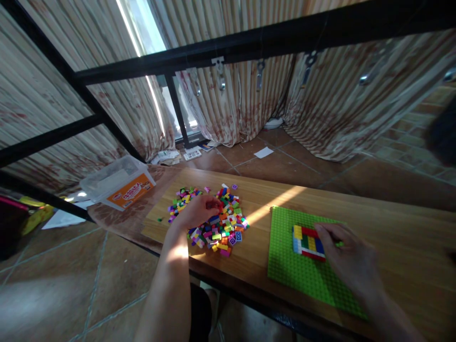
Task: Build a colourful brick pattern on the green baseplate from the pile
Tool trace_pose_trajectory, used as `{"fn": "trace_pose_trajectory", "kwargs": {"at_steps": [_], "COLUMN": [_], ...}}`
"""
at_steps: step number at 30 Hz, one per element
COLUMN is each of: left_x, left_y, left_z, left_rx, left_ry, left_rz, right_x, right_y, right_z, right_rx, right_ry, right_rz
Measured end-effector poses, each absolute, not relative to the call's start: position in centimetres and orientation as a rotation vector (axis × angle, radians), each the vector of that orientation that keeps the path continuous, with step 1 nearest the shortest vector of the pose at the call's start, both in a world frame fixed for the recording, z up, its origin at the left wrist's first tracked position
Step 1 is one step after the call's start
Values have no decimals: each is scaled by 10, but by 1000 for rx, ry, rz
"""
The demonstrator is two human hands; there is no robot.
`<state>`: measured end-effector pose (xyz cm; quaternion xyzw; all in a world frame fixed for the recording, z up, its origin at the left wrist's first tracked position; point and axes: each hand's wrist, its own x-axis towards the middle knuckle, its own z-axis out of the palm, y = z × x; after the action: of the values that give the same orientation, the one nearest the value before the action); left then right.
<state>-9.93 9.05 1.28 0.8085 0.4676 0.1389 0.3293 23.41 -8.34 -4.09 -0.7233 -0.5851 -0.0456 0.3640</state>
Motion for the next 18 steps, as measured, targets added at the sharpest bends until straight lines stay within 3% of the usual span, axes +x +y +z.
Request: {"fn": "trace_pose_trajectory", "kwargs": {"at_steps": [12, 18], "left_x": [-88, -78], "left_y": [68, 64], "left_z": [31, 30], "left_rx": [2311, 2310], "left_ry": [1624, 1639], "left_rz": [-101, -127], "right_x": [230, 229], "right_y": [-83, -84], "right_z": [-40, -38], "right_rx": [-1850, -1849], "right_ry": [-1582, -1564], "right_rz": [-127, -84]}}
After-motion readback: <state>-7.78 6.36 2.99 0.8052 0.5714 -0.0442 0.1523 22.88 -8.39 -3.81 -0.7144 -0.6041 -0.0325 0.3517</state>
